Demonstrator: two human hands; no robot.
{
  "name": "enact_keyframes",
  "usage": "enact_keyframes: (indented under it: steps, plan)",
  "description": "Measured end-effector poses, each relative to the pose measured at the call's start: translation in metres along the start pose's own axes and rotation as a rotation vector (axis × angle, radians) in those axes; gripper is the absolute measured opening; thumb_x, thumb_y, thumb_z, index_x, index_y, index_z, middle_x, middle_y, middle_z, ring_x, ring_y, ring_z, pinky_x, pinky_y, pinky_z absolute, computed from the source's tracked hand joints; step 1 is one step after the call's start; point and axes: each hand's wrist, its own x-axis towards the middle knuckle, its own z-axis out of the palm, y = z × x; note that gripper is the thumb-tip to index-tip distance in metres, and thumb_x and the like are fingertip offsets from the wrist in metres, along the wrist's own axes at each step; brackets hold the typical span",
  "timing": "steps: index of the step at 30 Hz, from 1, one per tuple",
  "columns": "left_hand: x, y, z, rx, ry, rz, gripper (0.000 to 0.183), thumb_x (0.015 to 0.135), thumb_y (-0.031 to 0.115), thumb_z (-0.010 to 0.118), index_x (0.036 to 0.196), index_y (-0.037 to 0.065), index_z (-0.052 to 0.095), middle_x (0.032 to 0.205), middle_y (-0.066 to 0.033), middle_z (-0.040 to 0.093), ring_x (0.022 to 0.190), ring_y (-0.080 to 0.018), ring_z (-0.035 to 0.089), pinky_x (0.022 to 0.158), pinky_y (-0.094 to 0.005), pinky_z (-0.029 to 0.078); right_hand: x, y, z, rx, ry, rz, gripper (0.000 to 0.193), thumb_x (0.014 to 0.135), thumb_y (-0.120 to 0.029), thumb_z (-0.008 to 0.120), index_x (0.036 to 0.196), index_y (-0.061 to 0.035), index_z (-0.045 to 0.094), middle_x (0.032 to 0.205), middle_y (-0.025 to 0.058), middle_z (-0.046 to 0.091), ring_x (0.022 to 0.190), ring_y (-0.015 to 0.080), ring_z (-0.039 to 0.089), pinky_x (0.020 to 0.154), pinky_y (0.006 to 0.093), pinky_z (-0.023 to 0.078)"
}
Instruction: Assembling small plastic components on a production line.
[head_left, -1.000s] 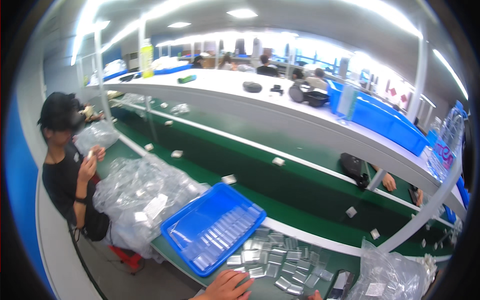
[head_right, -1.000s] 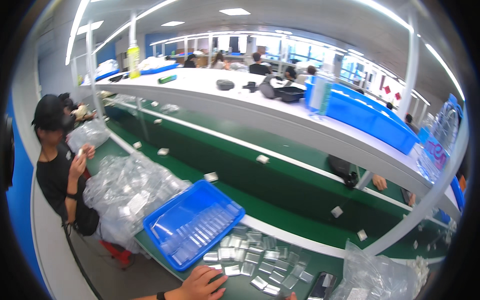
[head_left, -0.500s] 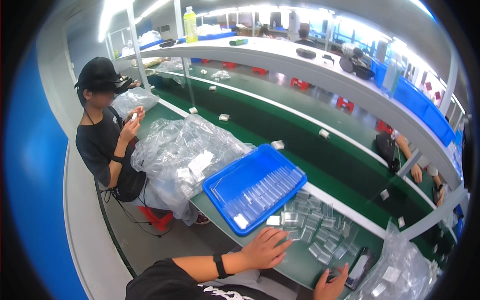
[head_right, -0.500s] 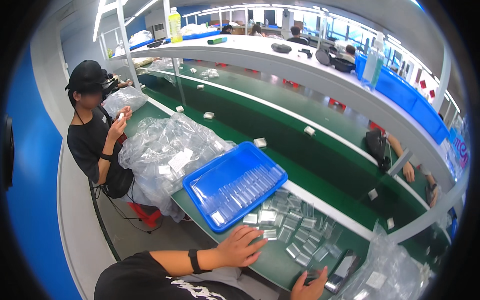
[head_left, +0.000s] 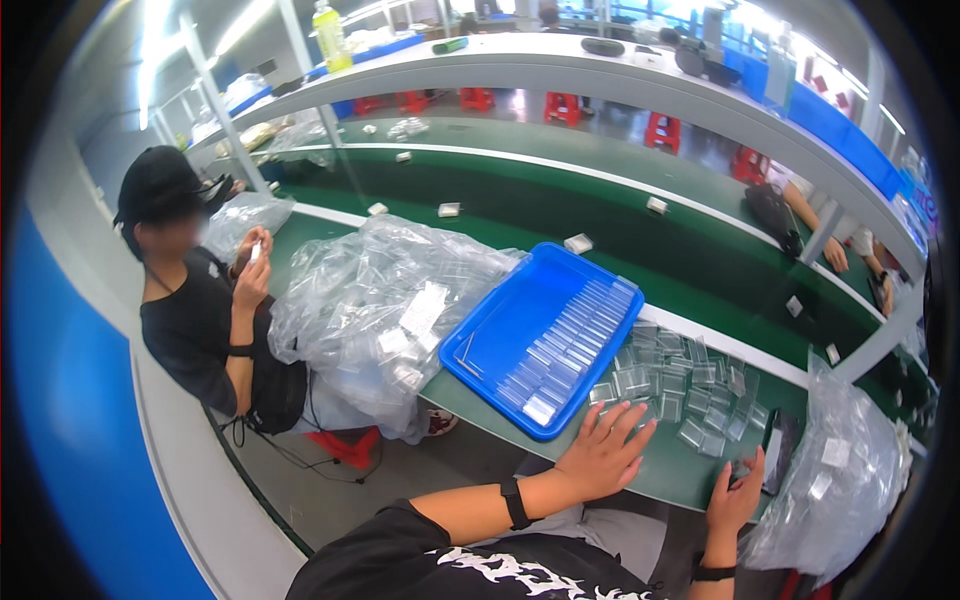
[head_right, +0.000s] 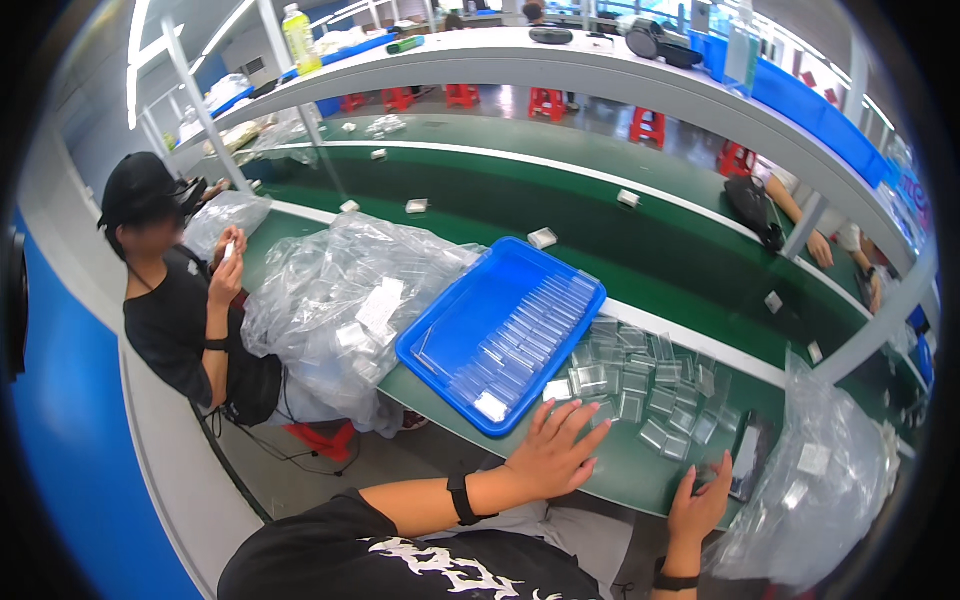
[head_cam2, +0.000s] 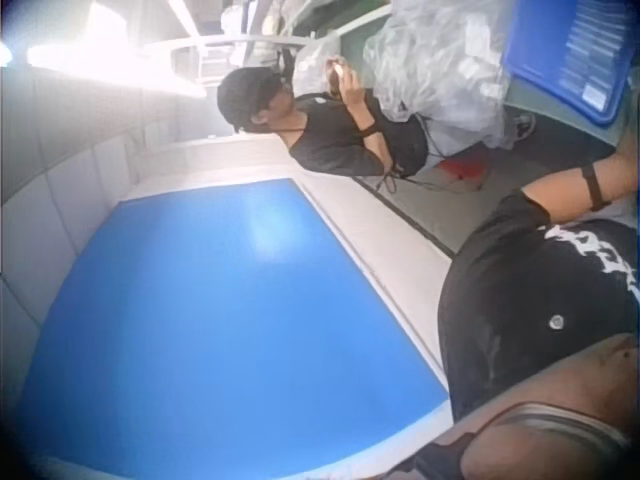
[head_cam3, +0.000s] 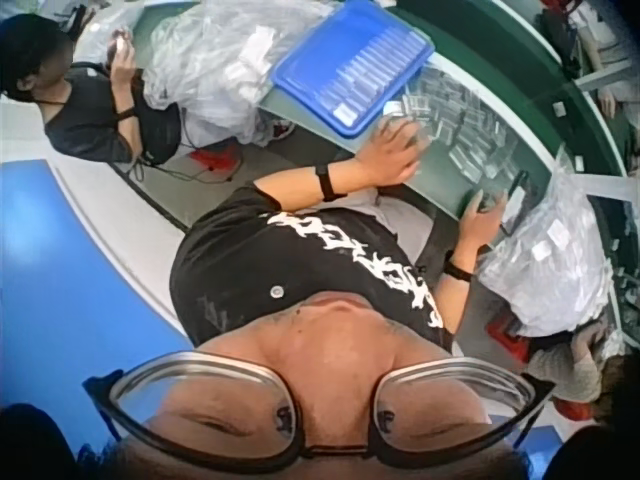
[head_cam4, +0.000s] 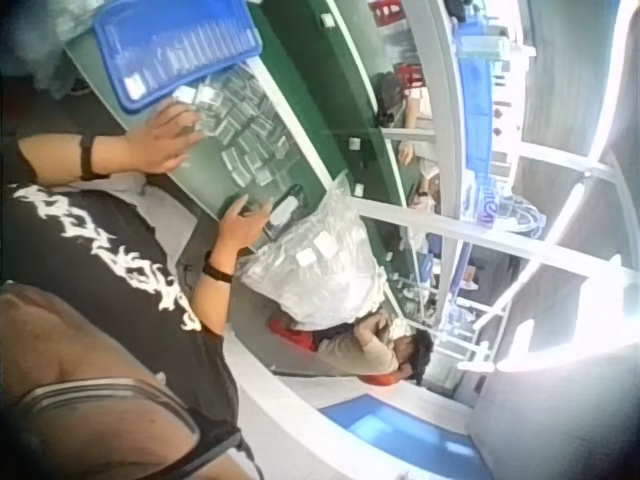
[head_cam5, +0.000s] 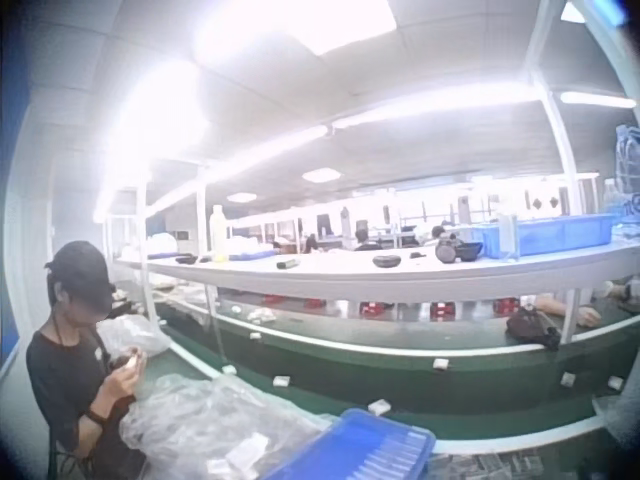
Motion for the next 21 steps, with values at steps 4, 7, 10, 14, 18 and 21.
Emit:
enact_keyframes:
  steps: [4, 7, 10, 14, 18, 21]
  plan:
    - [-0.002, -0.006, 0.001, 0.008, -0.030, -0.014, 0.065, 0.084, 0.033, 0.071, 0.144, 0.014, 0.055, 0.152, -0.0145, 0.041, 0.141, -0.0343, 0.036, 0.119, -0.0580, 0.021, 0.001, -0.003, 0.002, -0.024, 0.001, -0.039, 0.066, 0.090, -0.013, 0.071, 0.150, -0.0054, 0.047, 0.113, 0.0115, 0.066, 0.066, 0.0181, 0.046, 0.064, 0.0326, 0.044]
    - [-0.003, -0.008, 0.002, -0.009, -0.055, -0.008, 0.065, 0.084, 0.034, 0.071, 0.144, 0.014, 0.055, 0.154, -0.0143, 0.040, 0.143, -0.0347, 0.033, 0.120, -0.0593, 0.018, 0.002, -0.007, 0.002, -0.012, -0.006, -0.013, 0.065, 0.090, -0.012, 0.071, 0.150, -0.0065, 0.048, 0.112, 0.0106, 0.066, 0.065, 0.0177, 0.046, 0.063, 0.0321, 0.044]
    - [-0.003, -0.009, 0.001, -0.015, -0.071, 0.017, 0.065, 0.084, 0.035, 0.072, 0.144, 0.015, 0.055, 0.153, -0.0141, 0.039, 0.143, -0.0346, 0.032, 0.120, -0.0596, 0.018, -0.001, -0.009, -0.001, -0.018, 0.014, 0.026, 0.065, 0.089, -0.011, 0.072, 0.149, -0.0069, 0.049, 0.112, 0.0102, 0.066, 0.065, 0.0166, 0.048, 0.063, 0.0312, 0.045]
    - [-0.003, -0.007, 0.003, -0.002, -0.075, 0.053, 0.066, 0.082, 0.035, 0.072, 0.143, 0.016, 0.056, 0.151, -0.0143, 0.040, 0.142, -0.0348, 0.033, 0.120, -0.0592, 0.019, -0.003, -0.007, -0.002, -0.008, 0.027, 0.074, 0.066, 0.087, -0.012, 0.074, 0.148, -0.0075, 0.049, 0.111, 0.0091, 0.067, 0.065, 0.0156, 0.050, 0.063, 0.0310, 0.046]
    - [0.000, -0.006, 0.006, 0.014, -0.074, 0.064, 0.064, 0.081, 0.036, 0.072, 0.140, 0.015, 0.059, 0.149, -0.0145, 0.042, 0.141, -0.0361, 0.034, 0.119, -0.0599, 0.019, 0.001, -0.012, -0.005, -0.002, -0.002, 0.088, 0.067, 0.086, -0.016, 0.075, 0.148, -0.0087, 0.050, 0.112, 0.0077, 0.067, 0.065, 0.0181, 0.053, 0.063, 0.0330, 0.048]
    - [0.002, -0.006, 0.004, 0.044, -0.069, 0.053, 0.062, 0.080, 0.036, 0.072, 0.137, 0.015, 0.061, 0.148, -0.0150, 0.044, 0.140, -0.0369, 0.036, 0.119, -0.0607, 0.019, 0.005, -0.015, -0.004, -0.075, 0.006, 0.019, 0.069, 0.086, -0.020, 0.075, 0.149, -0.0105, 0.047, 0.115, 0.0097, 0.068, 0.069, 0.0252, 0.060, 0.066, 0.0383, 0.051]
